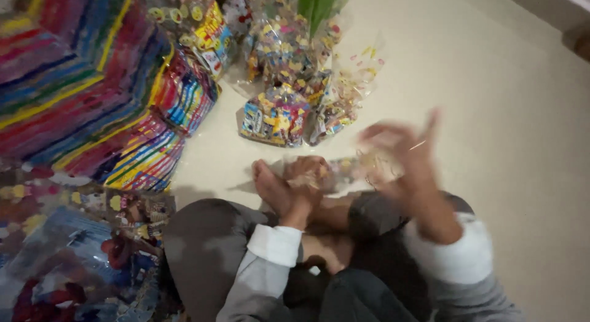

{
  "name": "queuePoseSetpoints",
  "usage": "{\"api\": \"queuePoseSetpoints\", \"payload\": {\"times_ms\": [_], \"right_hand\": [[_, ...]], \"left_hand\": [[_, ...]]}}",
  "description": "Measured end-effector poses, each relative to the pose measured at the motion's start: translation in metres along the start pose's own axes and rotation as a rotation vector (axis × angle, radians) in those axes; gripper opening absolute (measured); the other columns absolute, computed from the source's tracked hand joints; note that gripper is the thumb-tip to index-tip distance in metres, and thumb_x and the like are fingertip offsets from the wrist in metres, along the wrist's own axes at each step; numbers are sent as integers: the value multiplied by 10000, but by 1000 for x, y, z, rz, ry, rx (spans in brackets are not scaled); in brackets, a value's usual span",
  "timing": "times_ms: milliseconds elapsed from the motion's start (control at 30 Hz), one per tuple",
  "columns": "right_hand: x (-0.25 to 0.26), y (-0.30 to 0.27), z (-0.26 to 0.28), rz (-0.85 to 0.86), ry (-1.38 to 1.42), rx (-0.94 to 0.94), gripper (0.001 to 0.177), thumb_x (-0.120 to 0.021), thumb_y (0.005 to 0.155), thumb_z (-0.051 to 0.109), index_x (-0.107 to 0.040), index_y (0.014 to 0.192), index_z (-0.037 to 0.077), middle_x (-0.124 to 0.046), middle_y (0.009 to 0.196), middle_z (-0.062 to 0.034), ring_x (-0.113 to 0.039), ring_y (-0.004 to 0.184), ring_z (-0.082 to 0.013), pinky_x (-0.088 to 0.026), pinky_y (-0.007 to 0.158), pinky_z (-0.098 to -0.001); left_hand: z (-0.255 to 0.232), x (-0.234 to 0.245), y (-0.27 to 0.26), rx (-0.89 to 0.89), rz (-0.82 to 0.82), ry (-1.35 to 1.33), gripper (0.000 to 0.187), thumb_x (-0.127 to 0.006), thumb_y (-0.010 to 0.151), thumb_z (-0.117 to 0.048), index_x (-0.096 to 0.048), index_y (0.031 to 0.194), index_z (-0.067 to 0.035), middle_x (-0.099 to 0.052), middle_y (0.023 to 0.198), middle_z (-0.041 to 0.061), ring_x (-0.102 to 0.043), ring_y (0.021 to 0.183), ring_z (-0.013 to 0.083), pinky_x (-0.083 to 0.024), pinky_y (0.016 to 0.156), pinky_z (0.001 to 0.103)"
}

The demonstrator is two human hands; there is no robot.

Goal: Sealing plastic snack bags by hand using twist ties while sitting on the floor.

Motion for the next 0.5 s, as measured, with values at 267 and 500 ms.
{"api": "queuePoseSetpoints", "payload": {"times_ms": [267, 500], "right_hand": [[30, -72, -177, 110, -211, -802, 223, -669, 1035, 130, -710, 1233, 37, -687, 1184, -123, -621, 1059, -270, -378, 1035, -427], [-104, -227, -372, 458, -178, -1137, 290, -734, 872, 340, -762, 1161, 350, -765, 1077, 32, -704, 1115, -295, -510, 993, -517]], "left_hand": [[-13, 77, 112, -1096, 121, 1312, 508, -821, 676, -3, -406, 964, -59, -546, 886, 66, -608, 778, 152, -549, 744, 270], [30, 74, 148, -1003, 760, 2076, 447, -862, 627, -289, -633, 1010, -261, -728, 1017, -51, -630, 1093, 139, -270, 1165, 408]]}}
Point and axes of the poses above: each hand's wrist, its own y-axis towards the middle knuckle, its own x-axis out of the back of the hand, z = x × y, the point moved 3 cm from there along y, towards the middle knuckle
